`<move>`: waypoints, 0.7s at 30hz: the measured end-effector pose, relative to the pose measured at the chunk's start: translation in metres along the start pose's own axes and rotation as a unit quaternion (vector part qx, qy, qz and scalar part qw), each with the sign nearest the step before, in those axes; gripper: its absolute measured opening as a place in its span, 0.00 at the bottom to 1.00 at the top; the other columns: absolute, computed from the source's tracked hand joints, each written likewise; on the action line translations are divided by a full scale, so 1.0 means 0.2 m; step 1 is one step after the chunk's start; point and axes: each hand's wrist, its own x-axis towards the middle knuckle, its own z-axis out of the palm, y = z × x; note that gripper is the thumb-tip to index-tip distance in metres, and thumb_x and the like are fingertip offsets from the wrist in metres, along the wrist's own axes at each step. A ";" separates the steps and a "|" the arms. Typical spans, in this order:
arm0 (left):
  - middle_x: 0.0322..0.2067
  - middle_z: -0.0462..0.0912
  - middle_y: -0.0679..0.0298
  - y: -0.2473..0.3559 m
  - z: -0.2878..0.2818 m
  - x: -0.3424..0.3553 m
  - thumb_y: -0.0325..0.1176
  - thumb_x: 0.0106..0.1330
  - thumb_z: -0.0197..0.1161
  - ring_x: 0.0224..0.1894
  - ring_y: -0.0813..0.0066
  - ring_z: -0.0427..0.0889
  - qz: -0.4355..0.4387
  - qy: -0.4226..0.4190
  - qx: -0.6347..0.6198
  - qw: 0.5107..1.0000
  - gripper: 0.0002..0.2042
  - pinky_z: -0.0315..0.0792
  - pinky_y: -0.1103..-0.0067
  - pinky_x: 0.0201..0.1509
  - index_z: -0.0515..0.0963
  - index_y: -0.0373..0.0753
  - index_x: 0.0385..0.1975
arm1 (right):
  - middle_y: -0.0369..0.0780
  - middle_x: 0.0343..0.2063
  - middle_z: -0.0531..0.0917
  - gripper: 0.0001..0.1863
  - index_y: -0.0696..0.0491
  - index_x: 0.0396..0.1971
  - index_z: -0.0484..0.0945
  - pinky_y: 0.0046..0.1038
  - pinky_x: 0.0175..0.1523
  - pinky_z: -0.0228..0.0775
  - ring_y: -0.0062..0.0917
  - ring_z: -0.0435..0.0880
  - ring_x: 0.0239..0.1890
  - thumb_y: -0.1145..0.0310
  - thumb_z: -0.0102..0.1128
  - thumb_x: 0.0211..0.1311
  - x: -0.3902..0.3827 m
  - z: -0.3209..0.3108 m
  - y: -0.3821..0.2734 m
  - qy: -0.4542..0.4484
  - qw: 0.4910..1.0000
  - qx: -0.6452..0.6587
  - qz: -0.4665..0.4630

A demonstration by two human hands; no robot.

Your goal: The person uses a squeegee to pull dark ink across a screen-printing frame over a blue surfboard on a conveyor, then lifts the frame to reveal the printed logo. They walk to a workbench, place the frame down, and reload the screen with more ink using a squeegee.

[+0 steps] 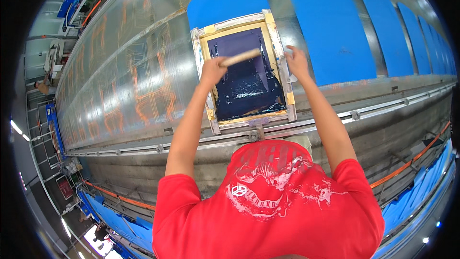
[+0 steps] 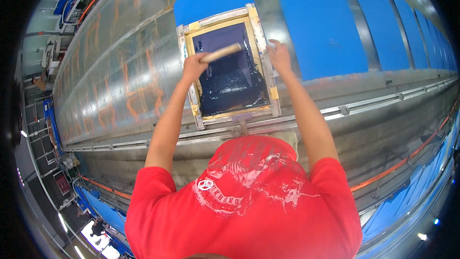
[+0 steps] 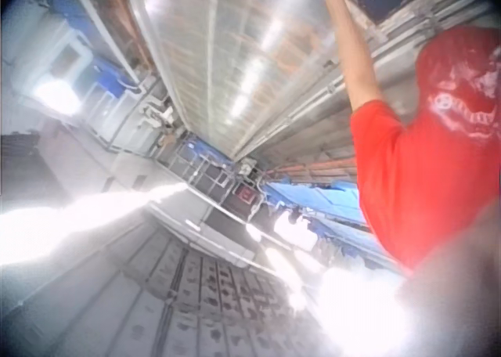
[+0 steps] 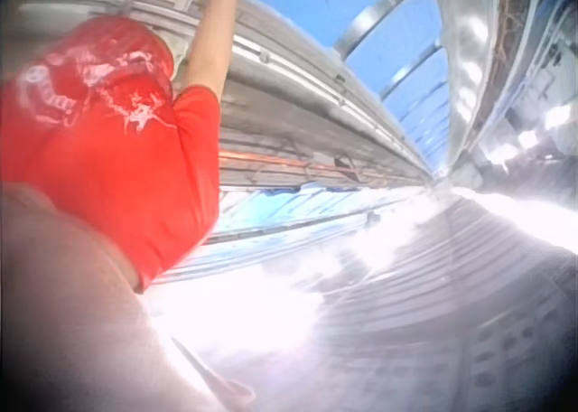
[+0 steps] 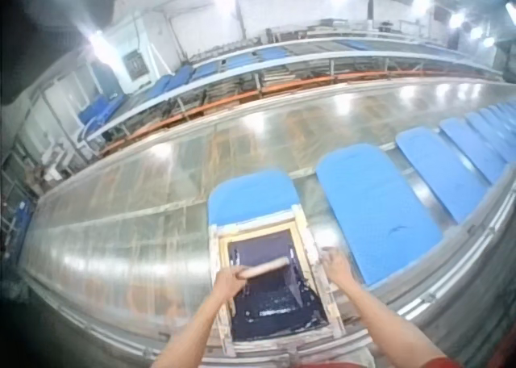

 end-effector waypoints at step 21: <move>0.57 0.79 0.64 0.09 0.53 -1.19 0.17 0.46 0.62 0.62 0.57 0.74 0.123 0.086 0.111 0.982 0.29 0.63 0.60 0.69 0.79 0.43 0.53 | 0.52 0.31 0.84 0.17 0.49 0.44 0.81 0.38 0.43 0.73 0.45 0.84 0.36 0.52 0.55 0.67 -0.06 0.04 -0.03 0.052 0.998 0.015 -0.025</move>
